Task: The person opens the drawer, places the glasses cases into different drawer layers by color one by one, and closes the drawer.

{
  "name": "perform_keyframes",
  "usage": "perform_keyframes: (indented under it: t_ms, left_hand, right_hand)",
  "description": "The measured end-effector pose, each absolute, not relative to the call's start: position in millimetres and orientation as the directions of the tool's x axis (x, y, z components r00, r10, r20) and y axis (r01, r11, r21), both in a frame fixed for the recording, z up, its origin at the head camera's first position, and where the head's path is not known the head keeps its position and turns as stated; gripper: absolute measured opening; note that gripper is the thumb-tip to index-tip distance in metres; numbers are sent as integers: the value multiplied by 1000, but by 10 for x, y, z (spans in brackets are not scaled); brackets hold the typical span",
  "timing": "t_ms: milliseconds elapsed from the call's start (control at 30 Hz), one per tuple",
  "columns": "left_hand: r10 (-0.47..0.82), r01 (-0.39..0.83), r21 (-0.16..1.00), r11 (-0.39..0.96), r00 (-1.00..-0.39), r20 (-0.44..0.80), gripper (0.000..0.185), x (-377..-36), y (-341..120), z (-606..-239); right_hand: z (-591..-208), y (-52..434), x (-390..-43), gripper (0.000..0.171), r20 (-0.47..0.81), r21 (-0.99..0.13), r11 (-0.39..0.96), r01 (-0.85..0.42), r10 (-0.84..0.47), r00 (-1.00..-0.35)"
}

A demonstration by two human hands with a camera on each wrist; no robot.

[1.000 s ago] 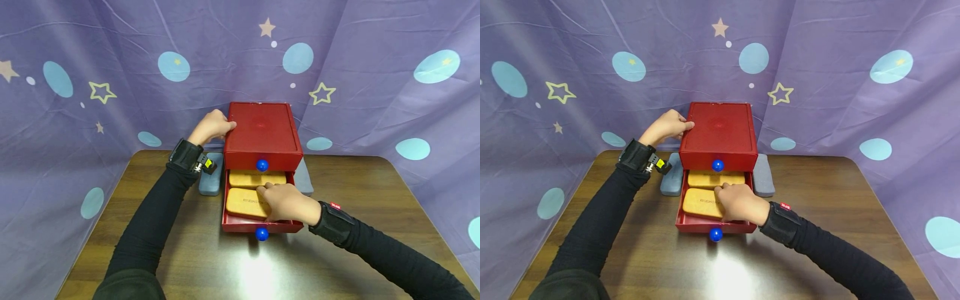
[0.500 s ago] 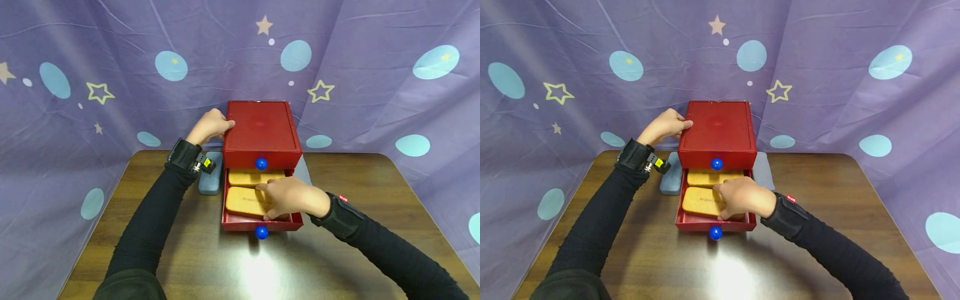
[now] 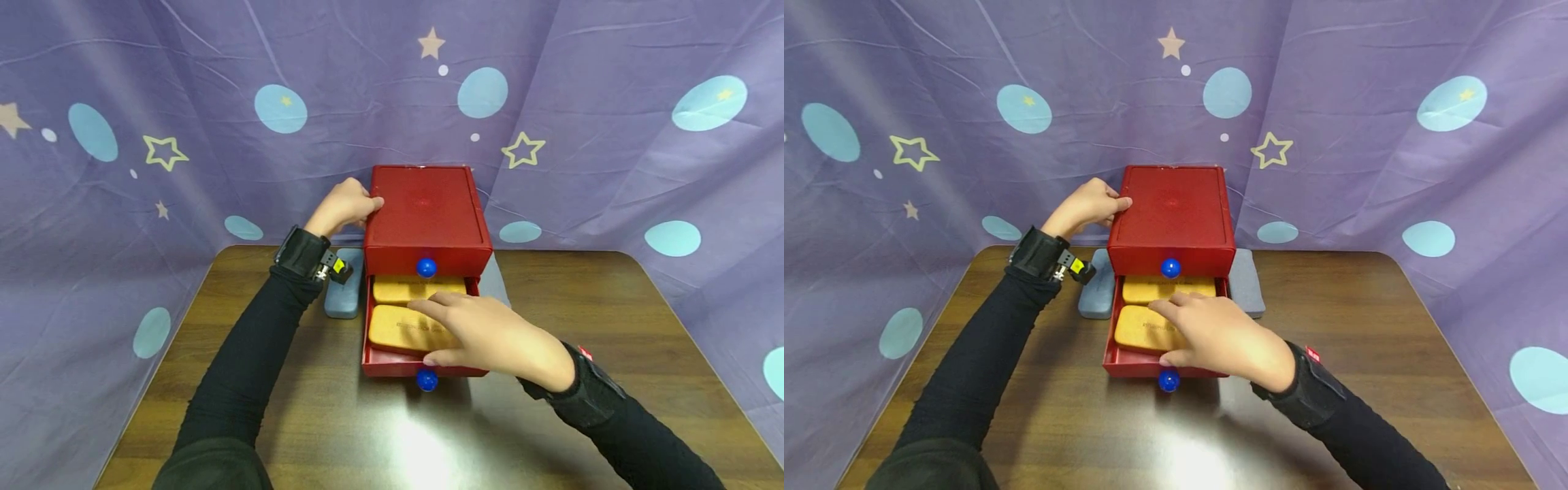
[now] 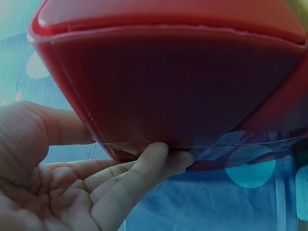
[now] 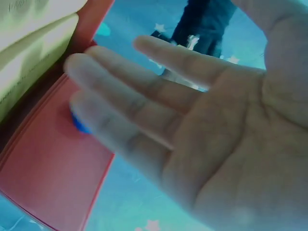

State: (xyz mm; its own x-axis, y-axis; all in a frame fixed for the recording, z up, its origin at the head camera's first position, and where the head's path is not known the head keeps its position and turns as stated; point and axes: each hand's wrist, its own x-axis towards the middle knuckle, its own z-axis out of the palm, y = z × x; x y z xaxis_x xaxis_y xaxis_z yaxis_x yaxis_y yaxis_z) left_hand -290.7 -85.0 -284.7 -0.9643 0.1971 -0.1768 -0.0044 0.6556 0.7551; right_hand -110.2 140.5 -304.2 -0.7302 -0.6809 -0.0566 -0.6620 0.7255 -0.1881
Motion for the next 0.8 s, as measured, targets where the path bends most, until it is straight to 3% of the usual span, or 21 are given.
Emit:
perform_keyframes:
  t_ms: [233, 367, 433, 533, 667, 800]
  left_hand:
    - [193, -11, 751, 660, -964, -184, 49, -2904, -847, -2841]
    - [196, -9, 751, 661, -963, -184, 50, -2905, -846, -2843]
    - [200, -7, 754, 656, -963, -182, 50, -2904, -845, -2845]
    - [201, -6, 757, 653, -963, -181, 50, -2898, -844, -2843]
    - [198, -5, 750, 662, -963, -182, 51, -2883, -846, -2831]
    - [198, -5, 745, 667, -963, -184, 52, -2880, -850, -2828]
  right_hand:
    - [-3247, 1378, -822, 60, 223, -104, 586, -803, -773, -593]
    - [-3399, 1364, -704, 58, 381, -4, 518, -855, -790, -481]
    - [-3479, 1366, -658, 48, 433, 44, 483, -875, -798, -419]
    - [-3604, 1372, -607, 27, 475, 117, 433, -894, -815, -332]
    - [-3781, 1395, -566, 40, 496, 244, 380, -893, -839, -222]
    - [-3956, 1430, -550, 35, 499, 381, 340, -860, -859, -118]
